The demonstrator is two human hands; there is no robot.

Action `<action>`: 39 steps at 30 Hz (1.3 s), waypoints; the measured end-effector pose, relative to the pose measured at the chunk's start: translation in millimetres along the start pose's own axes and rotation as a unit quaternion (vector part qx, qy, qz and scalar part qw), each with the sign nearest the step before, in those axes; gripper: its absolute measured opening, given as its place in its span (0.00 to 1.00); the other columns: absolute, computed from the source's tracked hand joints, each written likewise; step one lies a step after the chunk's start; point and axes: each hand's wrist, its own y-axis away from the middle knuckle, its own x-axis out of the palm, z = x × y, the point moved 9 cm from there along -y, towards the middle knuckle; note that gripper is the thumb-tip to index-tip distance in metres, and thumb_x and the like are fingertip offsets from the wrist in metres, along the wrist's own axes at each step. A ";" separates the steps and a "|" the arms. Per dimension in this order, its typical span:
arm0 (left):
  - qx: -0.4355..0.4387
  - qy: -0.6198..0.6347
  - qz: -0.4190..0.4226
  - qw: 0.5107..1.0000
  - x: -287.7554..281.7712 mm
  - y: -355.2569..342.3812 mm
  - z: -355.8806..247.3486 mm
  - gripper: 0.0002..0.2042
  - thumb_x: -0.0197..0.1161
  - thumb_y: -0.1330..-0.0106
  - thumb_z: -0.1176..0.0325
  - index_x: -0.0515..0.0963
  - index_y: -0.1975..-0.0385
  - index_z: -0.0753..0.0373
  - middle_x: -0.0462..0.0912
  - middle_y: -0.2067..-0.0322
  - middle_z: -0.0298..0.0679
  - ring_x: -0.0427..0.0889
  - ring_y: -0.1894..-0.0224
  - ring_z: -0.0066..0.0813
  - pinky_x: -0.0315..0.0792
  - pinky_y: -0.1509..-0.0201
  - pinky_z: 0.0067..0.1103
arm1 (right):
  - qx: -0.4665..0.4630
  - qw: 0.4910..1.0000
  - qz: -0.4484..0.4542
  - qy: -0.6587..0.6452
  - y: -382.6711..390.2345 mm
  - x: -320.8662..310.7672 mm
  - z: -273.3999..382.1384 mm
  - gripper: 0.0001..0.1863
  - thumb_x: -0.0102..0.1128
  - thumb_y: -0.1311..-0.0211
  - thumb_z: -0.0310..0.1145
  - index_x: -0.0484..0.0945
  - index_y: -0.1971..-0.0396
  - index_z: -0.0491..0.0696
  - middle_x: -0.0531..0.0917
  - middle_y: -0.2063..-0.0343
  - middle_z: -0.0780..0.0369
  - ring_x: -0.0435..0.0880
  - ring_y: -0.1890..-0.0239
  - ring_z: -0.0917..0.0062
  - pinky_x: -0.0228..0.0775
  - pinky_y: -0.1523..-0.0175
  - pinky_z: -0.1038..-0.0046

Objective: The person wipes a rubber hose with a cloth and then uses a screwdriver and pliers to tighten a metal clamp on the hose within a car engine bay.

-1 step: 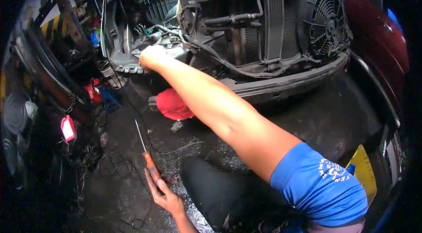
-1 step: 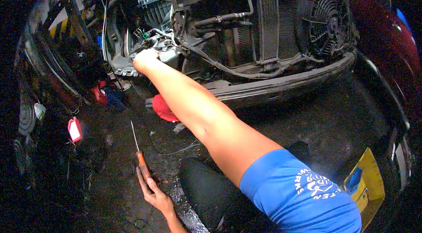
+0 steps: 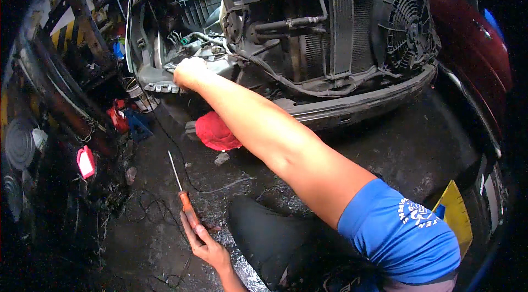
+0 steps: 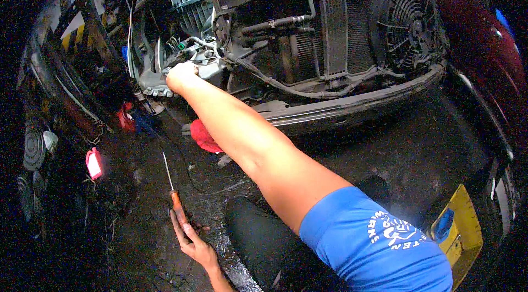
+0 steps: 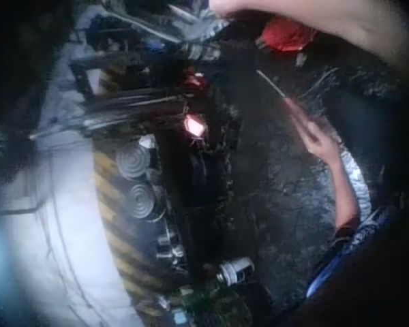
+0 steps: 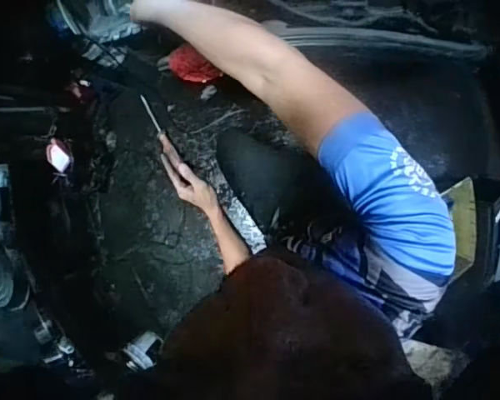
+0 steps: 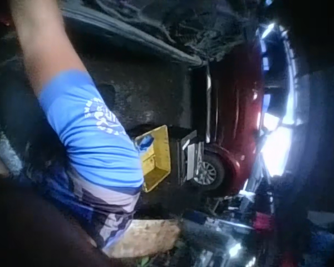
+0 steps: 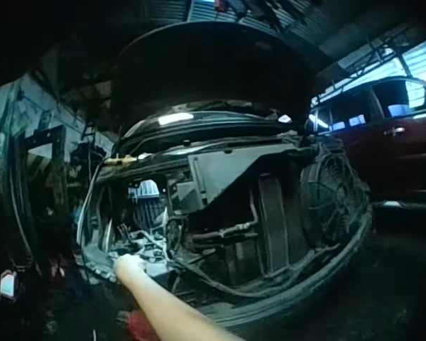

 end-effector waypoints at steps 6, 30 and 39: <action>0.010 0.003 0.010 1.000 6.2 -8.9 -10.1 0.25 0.54 0.20 0.66 0.67 0.27 0.68 0.76 0.36 0.47 0.78 0.66 0.26 0.81 0.68 0.22 | -0.126 0.992 -0.001 0.025 32.7 -16.5 -22.0 0.14 0.61 0.38 0.37 0.88 0.68 0.42 0.89 0.68 0.49 0.90 0.64 0.53 0.82 0.56 0.56; 0.297 -0.546 0.011 0.784 249.3 -272.4 -88.4 0.29 0.59 0.30 0.37 0.85 0.54 0.60 0.79 0.54 0.49 0.81 0.52 0.49 0.81 0.53 0.41 | 0.296 0.667 -0.036 -0.683 548.1 12.4 -223.6 0.24 0.58 0.24 0.29 0.68 0.32 0.43 0.75 0.70 0.66 0.73 0.81 0.84 0.64 0.80 0.78; 0.474 -0.041 0.272 0.836 356.2 -162.7 -205.1 0.24 0.65 0.27 0.61 0.75 0.33 0.57 0.81 0.42 0.52 0.77 0.36 0.51 0.69 0.30 0.37 | 0.196 0.785 -0.136 -0.571 482.9 -98.4 -221.6 0.25 0.58 0.23 0.33 0.71 0.30 0.43 0.76 0.70 0.66 0.82 0.75 0.81 0.80 0.70 0.75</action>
